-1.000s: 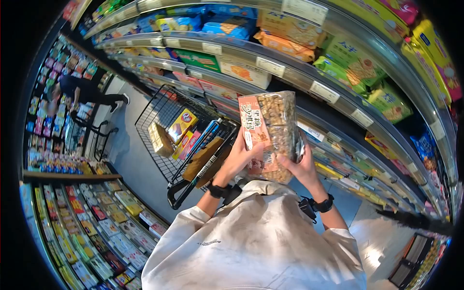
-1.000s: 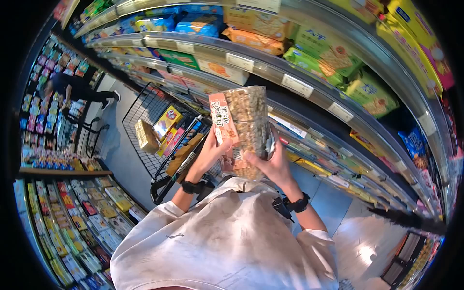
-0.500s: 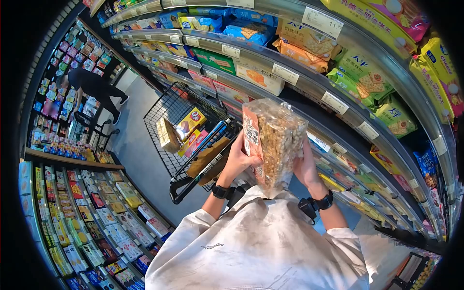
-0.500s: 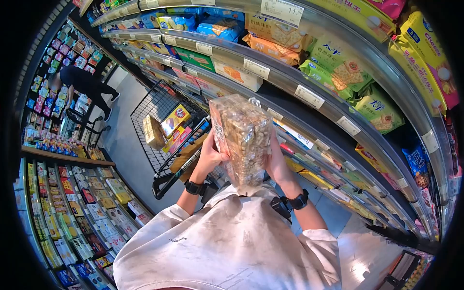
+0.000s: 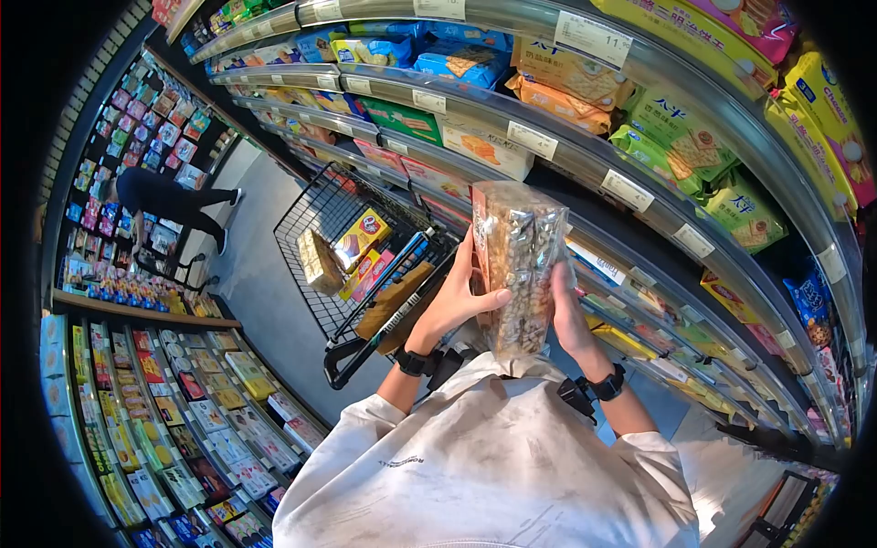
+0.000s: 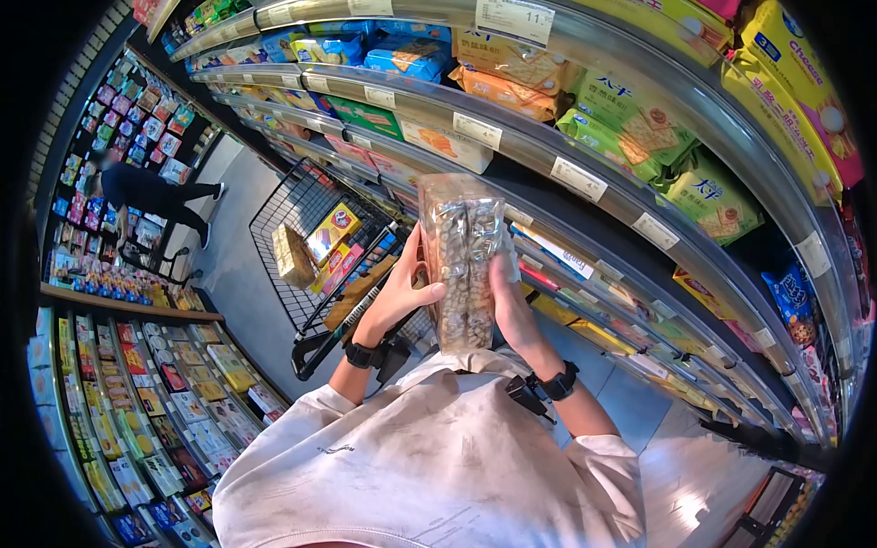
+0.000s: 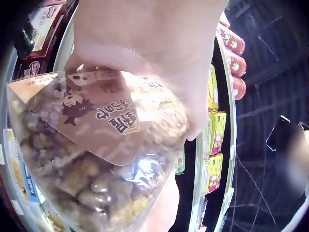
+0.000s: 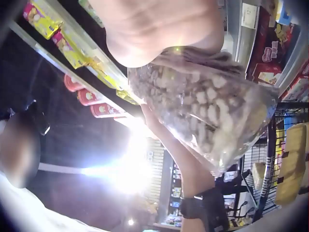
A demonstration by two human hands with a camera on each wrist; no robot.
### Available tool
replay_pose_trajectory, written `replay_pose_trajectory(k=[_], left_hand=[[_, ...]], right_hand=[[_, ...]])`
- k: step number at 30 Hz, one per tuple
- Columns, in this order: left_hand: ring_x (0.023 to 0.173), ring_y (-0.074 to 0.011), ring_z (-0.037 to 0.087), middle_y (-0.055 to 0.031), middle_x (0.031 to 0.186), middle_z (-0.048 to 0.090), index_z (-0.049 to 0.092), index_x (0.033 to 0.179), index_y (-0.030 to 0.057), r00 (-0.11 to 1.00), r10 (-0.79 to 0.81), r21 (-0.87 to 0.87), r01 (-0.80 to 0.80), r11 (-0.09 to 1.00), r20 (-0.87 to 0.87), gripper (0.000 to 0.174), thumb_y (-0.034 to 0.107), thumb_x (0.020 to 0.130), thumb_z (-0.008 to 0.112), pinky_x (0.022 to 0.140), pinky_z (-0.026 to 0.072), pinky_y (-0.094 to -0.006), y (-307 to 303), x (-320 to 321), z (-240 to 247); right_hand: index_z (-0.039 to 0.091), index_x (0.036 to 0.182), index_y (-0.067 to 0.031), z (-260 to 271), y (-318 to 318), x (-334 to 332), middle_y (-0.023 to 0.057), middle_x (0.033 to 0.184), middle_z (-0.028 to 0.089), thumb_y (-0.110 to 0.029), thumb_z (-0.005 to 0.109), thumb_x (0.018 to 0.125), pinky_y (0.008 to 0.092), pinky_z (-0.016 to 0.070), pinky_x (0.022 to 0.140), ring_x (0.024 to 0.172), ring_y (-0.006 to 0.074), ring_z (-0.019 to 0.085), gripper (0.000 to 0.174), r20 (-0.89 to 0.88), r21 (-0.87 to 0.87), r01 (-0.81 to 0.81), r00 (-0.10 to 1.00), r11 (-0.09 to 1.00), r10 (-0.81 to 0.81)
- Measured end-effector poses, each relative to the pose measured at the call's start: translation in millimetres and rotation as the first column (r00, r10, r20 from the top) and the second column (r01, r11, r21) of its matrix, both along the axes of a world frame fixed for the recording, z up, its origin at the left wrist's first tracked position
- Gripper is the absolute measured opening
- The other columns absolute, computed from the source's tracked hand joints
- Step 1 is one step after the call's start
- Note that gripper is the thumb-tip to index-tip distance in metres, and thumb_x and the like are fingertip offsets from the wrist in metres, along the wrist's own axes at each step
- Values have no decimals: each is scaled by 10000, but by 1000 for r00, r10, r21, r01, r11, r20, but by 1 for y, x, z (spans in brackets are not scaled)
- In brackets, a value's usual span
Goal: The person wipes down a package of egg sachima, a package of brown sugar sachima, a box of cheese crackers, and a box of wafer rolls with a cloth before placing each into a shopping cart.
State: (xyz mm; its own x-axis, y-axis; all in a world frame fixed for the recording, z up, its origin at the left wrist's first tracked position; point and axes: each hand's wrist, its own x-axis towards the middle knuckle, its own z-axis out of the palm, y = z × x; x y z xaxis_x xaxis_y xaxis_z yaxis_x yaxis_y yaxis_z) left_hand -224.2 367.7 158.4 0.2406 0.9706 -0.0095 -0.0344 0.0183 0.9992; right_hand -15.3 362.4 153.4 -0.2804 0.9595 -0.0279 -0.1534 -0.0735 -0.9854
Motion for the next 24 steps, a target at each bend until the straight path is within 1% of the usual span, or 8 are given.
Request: replay_pose_trajectory(k=[3, 8, 11, 13, 15, 16, 20, 24], left_hand=[[1437, -272, 354, -179, 1587, 295, 82, 1611, 10, 1000, -15, 16, 15, 1000, 18, 1243, 445, 739, 854, 1160, 314, -402, 1, -2, -9], [1455, -242, 341, -129, 1586, 328, 133, 1603, 7, 930, 26, -25, -18, 1000, 367, 1091, 507, 827, 714, 1177, 287, -353, -2, -4, -11], [1291, -212, 532, -121, 1443, 512, 326, 1526, 13, 884, 225, -172, -167, 971, 409, 769, 496, 964, 530, 1063, 459, -385, -20, -14, -16], [1058, -179, 618, -88, 1186, 634, 526, 1332, 52, 728, 312, -233, -212, 949, 610, 584, 527, 1039, 356, 933, 527, -378, -21, -18, -24], [1074, -188, 617, -73, 1186, 637, 509, 1355, 90, 671, 401, -354, -215, 910, 624, 590, 557, 1033, 346, 936, 523, -367, -22, -5, 9], [1085, -195, 626, -76, 1224, 635, 490, 1386, 72, 794, 274, -151, -228, 962, 543, 588, 528, 1037, 362, 954, 517, -361, -3, -48, -71], [1126, -201, 640, -87, 1311, 617, 472, 1420, 61, 959, 81, -169, -35, 985, 272, 623, 553, 1046, 394, 983, 509, -358, -9, -12, -2], [1052, -187, 662, -90, 1223, 645, 506, 1357, -9, 873, 324, -373, -182, 910, 364, 508, 393, 1047, 510, 908, 543, -330, -12, -6, -5]], right_hand=[[357, 1514, 36, -13, -3, 8, 106, 1522, 431, -487, 318, 1102, 315, 282, 1163, 1404, 192, 379, 667, -237, -113, -1, 971, 994, -26], [387, 1502, 44, 14, -14, 7, 111, 1541, 433, -425, 373, 1101, 304, 270, 1174, 1424, 186, 374, 617, 136, -79, -51, 989, 996, 61], [407, 1489, 44, 3, -8, 1, 112, 1490, 491, -407, 440, 1082, 305, 319, 1153, 1383, 179, 440, 609, 191, -289, -8, 979, 957, 66], [461, 1446, 26, -23, -1, 1, 96, 1408, 561, -362, 446, 1075, 320, 404, 1099, 1288, 172, 537, 537, -451, -439, -205, 892, 875, -18], [510, 1394, -6, -31, 4, -2, 78, 1321, 615, -333, 424, 1072, 331, 471, 1028, 1174, 158, 610, 467, -417, -468, -119, 903, 876, -101], [504, 1402, -9, -14, 6, -3, 77, 1321, 615, -331, 403, 1077, 330, 473, 1020, 1164, 158, 611, 468, -413, -421, -141, 909, 896, -51], [510, 1412, -16, 0, 17, 5, 74, 1343, 601, -318, 371, 1086, 318, 457, 1024, 1164, 152, 595, 466, -393, -466, -108, 914, 878, -96], [552, 1370, 12, -14, 14, 6, 64, 1360, 590, -329, 410, 1086, 294, 395, 1066, 1209, 123, 543, 465, -309, -435, 45, 931, 899, -196]])
